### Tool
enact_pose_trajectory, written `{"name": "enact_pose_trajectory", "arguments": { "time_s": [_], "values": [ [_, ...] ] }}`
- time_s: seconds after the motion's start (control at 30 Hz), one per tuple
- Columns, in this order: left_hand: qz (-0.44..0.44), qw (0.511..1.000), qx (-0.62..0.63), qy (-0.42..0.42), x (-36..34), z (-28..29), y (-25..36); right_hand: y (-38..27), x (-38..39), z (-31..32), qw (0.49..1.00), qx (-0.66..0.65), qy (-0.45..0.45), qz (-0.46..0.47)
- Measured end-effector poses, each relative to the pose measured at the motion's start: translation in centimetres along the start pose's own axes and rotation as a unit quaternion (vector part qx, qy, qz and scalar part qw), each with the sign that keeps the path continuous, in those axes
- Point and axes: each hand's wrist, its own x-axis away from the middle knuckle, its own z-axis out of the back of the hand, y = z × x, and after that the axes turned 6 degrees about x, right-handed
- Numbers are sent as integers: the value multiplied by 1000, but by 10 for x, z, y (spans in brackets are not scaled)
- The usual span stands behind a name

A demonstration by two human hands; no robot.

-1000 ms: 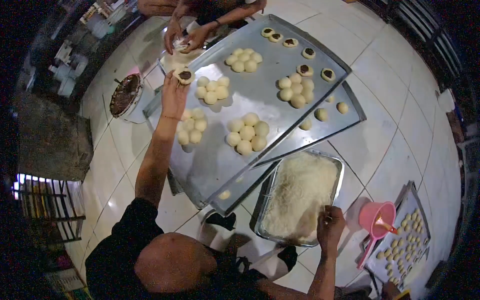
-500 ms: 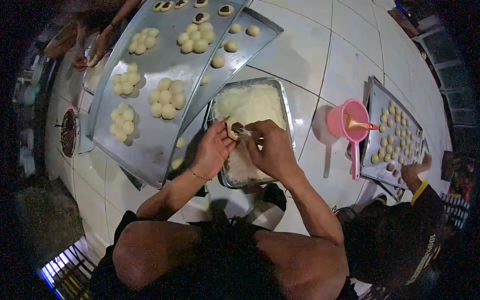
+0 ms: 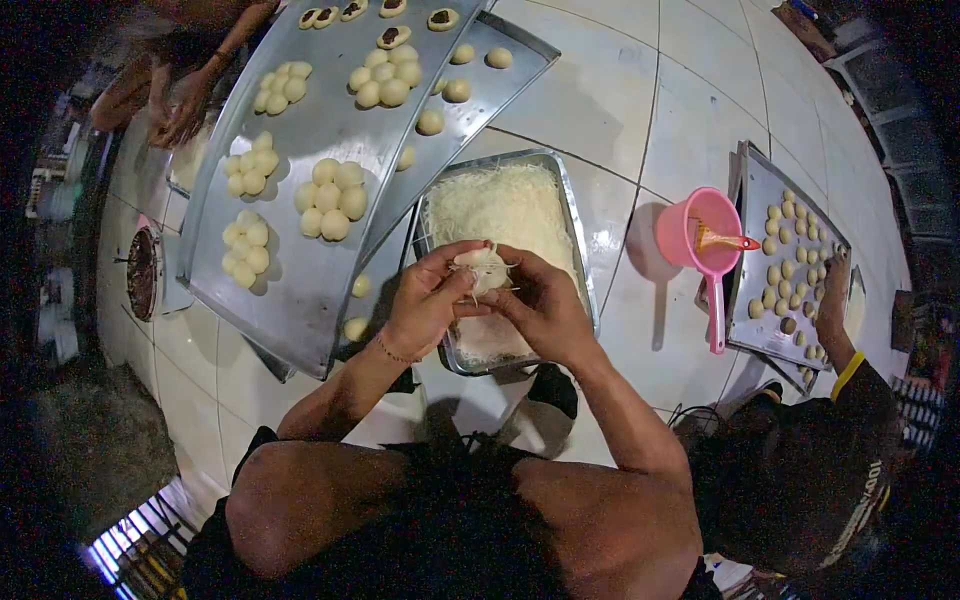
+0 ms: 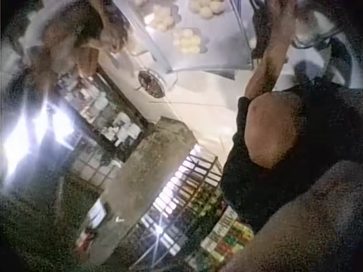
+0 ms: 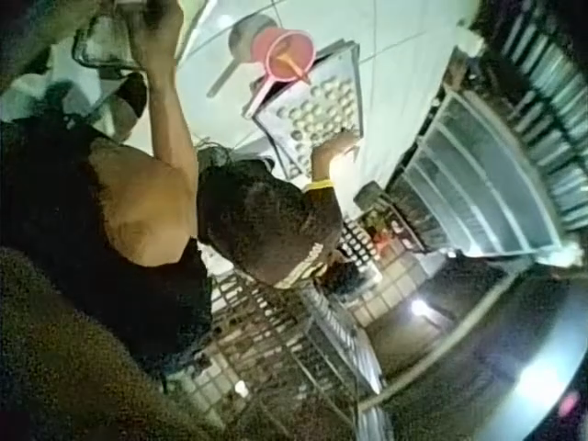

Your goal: Preparing and filling small dough portions on trays.

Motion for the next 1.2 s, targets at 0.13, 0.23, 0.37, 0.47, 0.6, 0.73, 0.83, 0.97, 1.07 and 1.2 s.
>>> {"name": "enact_pose_trajectory", "arguments": {
  "time_s": [0.13, 0.23, 0.37, 0.47, 0.6, 0.73, 0.83, 0.97, 1.07, 1.2],
  "values": [
    [81, 972, -216, 39, 4, -20, 40, -11, 1, 4, 914, 306, 61, 259],
    [10, 934, -356, 28, 11, -23, 43, -19, -2, -5, 867, 366, 70, 332],
    [-273, 798, -535, -41, 14, -24, 33, -31, -15, -16, 909, 272, 37, 312],
    [-170, 907, -384, 25, 17, -8, 30, -39, -3, -23, 960, 193, 53, 196],
    [-110, 901, -418, 45, 27, -19, 41, -40, 2, -21, 961, 231, 45, 145],
    [-140, 875, -462, 23, 27, -27, 35, -43, 4, -19, 955, 264, 44, 125],
    [-314, 885, -342, -23, 24, -23, 21, -49, 1, -23, 980, 150, 70, 115],
    [-86, 985, -139, 51, 25, -15, 38, -57, 5, -26, 986, 138, 35, 91],
    [-85, 982, -157, 58, 27, -17, 35, -59, 7, -21, 988, 128, 23, 87],
    [-165, 963, -210, 29, 32, -28, 29, -62, 8, -19, 990, 111, 33, 83]
  ]
}}
